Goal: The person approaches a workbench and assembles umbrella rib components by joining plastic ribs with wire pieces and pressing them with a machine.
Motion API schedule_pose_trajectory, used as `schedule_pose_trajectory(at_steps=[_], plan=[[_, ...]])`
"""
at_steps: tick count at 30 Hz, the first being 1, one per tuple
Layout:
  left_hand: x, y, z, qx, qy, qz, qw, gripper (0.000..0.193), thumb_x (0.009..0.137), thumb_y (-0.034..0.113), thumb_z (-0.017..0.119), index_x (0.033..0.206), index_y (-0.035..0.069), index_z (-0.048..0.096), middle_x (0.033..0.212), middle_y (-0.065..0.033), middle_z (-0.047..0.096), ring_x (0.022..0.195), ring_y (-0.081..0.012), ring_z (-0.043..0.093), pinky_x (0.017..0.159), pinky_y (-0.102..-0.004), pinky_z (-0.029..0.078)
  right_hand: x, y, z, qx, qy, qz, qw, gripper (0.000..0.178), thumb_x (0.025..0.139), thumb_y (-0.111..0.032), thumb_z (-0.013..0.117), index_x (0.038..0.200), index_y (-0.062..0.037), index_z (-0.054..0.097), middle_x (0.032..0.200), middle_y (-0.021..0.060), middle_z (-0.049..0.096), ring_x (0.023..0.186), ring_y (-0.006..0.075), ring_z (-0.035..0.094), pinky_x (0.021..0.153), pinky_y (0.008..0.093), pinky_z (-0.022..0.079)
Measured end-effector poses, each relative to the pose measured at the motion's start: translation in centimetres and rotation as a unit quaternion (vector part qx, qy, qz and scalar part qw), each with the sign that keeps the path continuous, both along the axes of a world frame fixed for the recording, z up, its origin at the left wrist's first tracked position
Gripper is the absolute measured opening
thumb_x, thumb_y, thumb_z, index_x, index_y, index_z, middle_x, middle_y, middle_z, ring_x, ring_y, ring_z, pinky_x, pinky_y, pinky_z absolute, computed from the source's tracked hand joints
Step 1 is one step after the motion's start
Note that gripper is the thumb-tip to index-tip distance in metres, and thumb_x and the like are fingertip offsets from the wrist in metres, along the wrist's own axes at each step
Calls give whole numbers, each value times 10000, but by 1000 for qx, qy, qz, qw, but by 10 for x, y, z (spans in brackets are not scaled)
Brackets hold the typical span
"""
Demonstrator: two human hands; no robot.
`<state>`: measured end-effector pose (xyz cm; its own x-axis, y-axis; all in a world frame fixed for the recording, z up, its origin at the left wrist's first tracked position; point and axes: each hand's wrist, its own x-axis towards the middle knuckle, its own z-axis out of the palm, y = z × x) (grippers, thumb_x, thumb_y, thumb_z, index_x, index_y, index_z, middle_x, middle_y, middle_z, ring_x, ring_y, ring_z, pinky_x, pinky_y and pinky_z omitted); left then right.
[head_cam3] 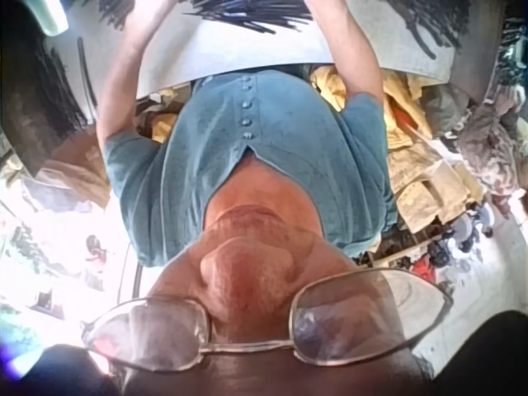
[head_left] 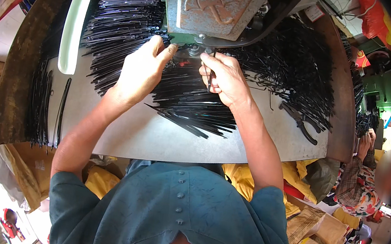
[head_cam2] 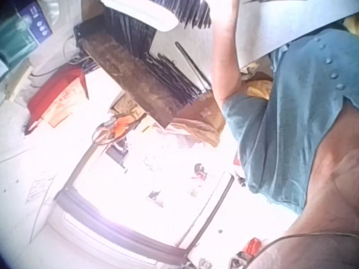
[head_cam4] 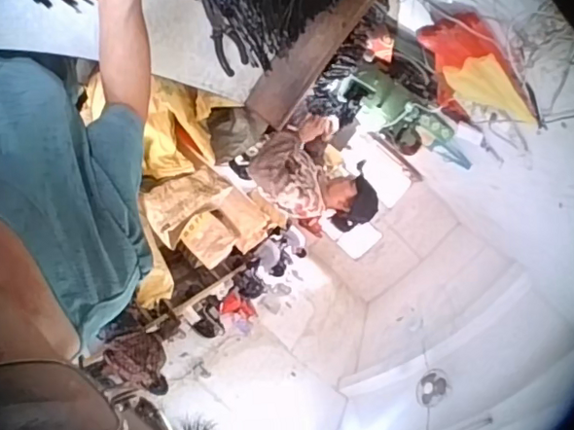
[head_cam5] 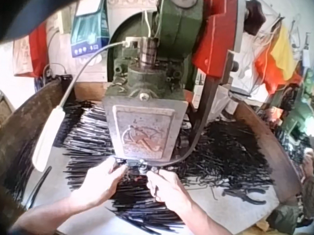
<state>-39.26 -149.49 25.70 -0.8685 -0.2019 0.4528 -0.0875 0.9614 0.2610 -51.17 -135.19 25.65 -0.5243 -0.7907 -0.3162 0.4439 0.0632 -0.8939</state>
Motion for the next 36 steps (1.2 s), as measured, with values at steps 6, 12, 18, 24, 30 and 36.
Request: schedule_pose_trajectory(at_steps=[6, 12, 18, 24, 30, 36], plan=[[12, -21, 15, 25, -32, -58, 997, 204, 793, 85, 515, 986, 29, 552, 641, -67, 495, 522, -186, 497, 464, -255, 397, 0, 1, 2, 4, 10, 0, 1000, 171, 826, -162, 512, 711, -46, 464, 578, -6, 434, 393, 6, 338, 305, 140, 243], [29, 3, 26, 703, -210, -5, 680, 143, 854, 207, 470, 834, 68, 442, 608, -48, 531, 372, -70, 428, 304, -174, 264, 11, -9, 7, -12, 25, 17, 999, 157, 797, -164, 559, 779, -17, 508, 647, 40, 511, 493, 67, 498, 398, 168, 401], [25, 17, 23, 738, -208, -36, 641, 179, 854, 199, 468, 754, 58, 422, 587, -67, 511, 340, -80, 399, 278, -189, 244, 8, -4, 5, -40, -70, 48, 996, 202, 805, -161, 546, 866, 32, 547, 794, 100, 575, 638, 149, 590, 548, 226, 504], [16, 12, 29, 741, -297, -77, 597, 172, 823, 166, 516, 751, 25, 448, 620, -91, 528, 390, -106, 432, 324, -216, 298, -5, 14, 6, -93, -95, 89, 987, 183, 832, -121, 491, 869, 52, 539, 829, 130, 579, 692, 198, 605, 570, 260, 518], [6, 47, 18, 107, 139, -25, 984, 278, 688, 47, 612, 933, 32, 482, 850, -115, 498, 695, -232, 491, 616, -316, 404, -20, 12, -9, -132, -108, -124, 977, 168, 812, -82, 501, 877, 71, 523, 822, 188, 569, 743, 280, 605, 641, 329, 533], [-7, 46, 0, 780, -22, 30, 625, 244, 792, 261, 562, 729, 26, 539, 619, -66, 549, 467, -101, 464, 387, -188, 306, -25, 5, -15, -156, -100, -141, 973, 187, 845, -81, 425, 939, 64, 496, 908, 200, 553, 849, 279, 574, 732, 344, 504]])
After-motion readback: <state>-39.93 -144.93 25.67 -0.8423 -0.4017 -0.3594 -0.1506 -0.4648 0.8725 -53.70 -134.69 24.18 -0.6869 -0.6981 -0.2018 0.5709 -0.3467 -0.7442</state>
